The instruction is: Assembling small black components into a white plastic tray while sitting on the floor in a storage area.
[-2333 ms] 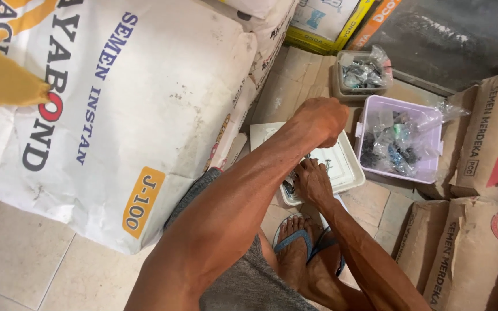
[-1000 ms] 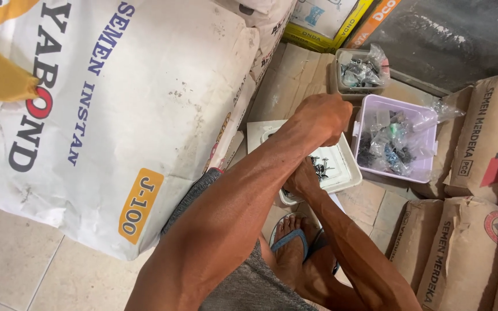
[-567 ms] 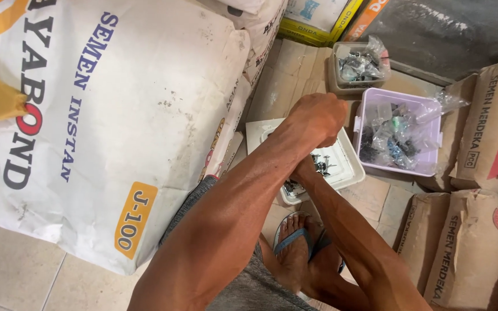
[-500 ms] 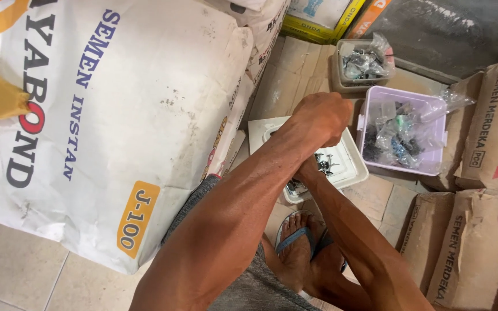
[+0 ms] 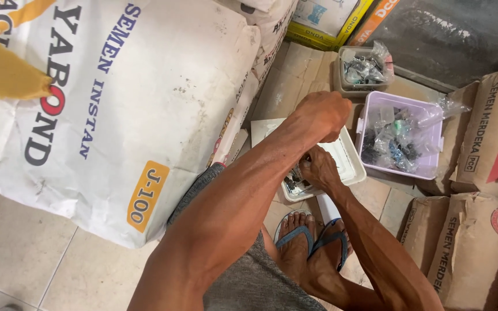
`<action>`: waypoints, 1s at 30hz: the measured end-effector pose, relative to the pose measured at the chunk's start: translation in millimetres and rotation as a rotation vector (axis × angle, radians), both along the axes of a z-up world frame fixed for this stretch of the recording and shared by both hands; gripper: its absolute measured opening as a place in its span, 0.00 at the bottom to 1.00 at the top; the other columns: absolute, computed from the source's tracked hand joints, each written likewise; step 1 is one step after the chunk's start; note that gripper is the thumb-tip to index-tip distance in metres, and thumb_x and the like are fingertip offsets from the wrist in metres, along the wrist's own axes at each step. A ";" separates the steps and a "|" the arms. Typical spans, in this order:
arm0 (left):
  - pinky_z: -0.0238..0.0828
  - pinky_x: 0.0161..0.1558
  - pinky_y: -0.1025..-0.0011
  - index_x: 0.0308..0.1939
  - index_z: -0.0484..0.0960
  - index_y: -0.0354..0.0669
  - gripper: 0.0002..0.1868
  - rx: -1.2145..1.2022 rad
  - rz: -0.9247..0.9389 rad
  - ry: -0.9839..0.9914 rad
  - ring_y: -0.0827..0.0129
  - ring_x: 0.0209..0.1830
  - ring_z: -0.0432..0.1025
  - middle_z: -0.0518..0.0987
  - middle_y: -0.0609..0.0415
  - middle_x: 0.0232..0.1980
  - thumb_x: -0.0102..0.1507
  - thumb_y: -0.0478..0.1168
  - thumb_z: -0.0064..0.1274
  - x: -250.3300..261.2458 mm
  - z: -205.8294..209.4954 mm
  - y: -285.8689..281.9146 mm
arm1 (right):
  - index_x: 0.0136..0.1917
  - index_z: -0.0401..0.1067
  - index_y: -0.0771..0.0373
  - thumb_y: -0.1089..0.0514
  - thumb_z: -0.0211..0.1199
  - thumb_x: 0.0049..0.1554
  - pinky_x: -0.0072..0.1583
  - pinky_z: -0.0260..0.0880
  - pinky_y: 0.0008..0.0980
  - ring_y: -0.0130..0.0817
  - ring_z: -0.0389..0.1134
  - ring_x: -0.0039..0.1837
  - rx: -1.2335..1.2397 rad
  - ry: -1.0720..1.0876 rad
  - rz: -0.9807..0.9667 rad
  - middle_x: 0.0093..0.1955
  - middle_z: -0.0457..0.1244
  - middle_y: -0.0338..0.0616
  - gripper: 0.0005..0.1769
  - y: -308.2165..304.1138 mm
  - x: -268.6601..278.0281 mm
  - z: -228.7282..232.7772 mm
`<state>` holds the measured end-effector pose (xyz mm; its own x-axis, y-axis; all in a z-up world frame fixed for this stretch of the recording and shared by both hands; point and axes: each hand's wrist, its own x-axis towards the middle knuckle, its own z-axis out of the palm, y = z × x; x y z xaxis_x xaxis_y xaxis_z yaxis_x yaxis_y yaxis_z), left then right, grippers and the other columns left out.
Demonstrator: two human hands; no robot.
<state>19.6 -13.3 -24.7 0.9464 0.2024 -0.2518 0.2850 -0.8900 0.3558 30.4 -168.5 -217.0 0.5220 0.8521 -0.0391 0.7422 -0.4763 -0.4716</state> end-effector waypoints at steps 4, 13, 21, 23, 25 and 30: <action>0.78 0.26 0.55 0.25 0.89 0.43 0.05 0.006 0.009 -0.032 0.52 0.27 0.82 0.84 0.46 0.25 0.53 0.31 0.70 -12.7 7.2 4.3 | 0.42 0.71 0.48 0.55 0.62 0.48 0.48 0.72 0.53 0.52 0.71 0.46 0.017 -0.011 -0.033 0.39 0.63 0.39 0.06 -15.8 11.0 -24.5; 0.78 0.34 0.58 0.35 0.90 0.49 0.13 0.159 0.108 0.286 0.55 0.40 0.83 0.87 0.52 0.38 0.47 0.39 0.75 22.5 -12.0 -7.0 | 0.45 0.72 0.57 0.63 0.59 0.52 0.50 0.71 0.56 0.60 0.68 0.48 0.144 0.077 -0.074 0.41 0.64 0.51 0.07 -22.4 -16.6 2.4; 0.78 0.39 0.63 0.45 0.90 0.52 0.22 0.088 0.126 0.221 0.60 0.46 0.83 0.86 0.53 0.47 0.47 0.39 0.75 10.8 -1.9 -2.2 | 0.55 0.74 0.59 0.62 0.56 0.61 0.52 0.72 0.52 0.54 0.71 0.50 0.130 0.154 -0.143 0.44 0.67 0.53 0.10 -27.1 -19.9 24.4; 0.79 0.40 0.61 0.41 0.91 0.55 0.21 0.091 0.157 0.236 0.60 0.48 0.83 0.87 0.56 0.46 0.44 0.42 0.76 30.1 -24.8 -8.1 | 0.55 0.75 0.59 0.62 0.57 0.61 0.53 0.72 0.53 0.56 0.71 0.51 0.134 0.170 -0.147 0.45 0.68 0.55 0.10 -26.1 -16.1 29.7; 0.80 0.41 0.58 0.37 0.92 0.58 0.20 0.089 0.196 0.260 0.60 0.49 0.83 0.88 0.58 0.44 0.42 0.46 0.77 26.0 -37.1 -10.9 | 0.55 0.76 0.60 0.62 0.58 0.61 0.54 0.72 0.54 0.58 0.72 0.52 0.133 0.194 -0.143 0.45 0.69 0.57 0.10 -27.9 -14.5 32.3; 0.78 0.35 0.69 0.30 0.88 0.45 0.05 -0.105 -0.130 -0.043 0.70 0.24 0.75 0.84 0.57 0.32 0.57 0.32 0.58 -41.4 41.9 -11.1 | 0.50 0.79 0.59 0.54 0.59 0.61 0.53 0.73 0.55 0.56 0.73 0.51 0.032 0.142 -0.141 0.45 0.71 0.54 0.11 -30.0 -2.9 39.9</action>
<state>-21.8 -24.4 17.2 0.9733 0.0521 -0.2236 0.1521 -0.8758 0.4581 27.5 -198.5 -177.1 0.6276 0.7727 -0.0951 0.5940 -0.5542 -0.5831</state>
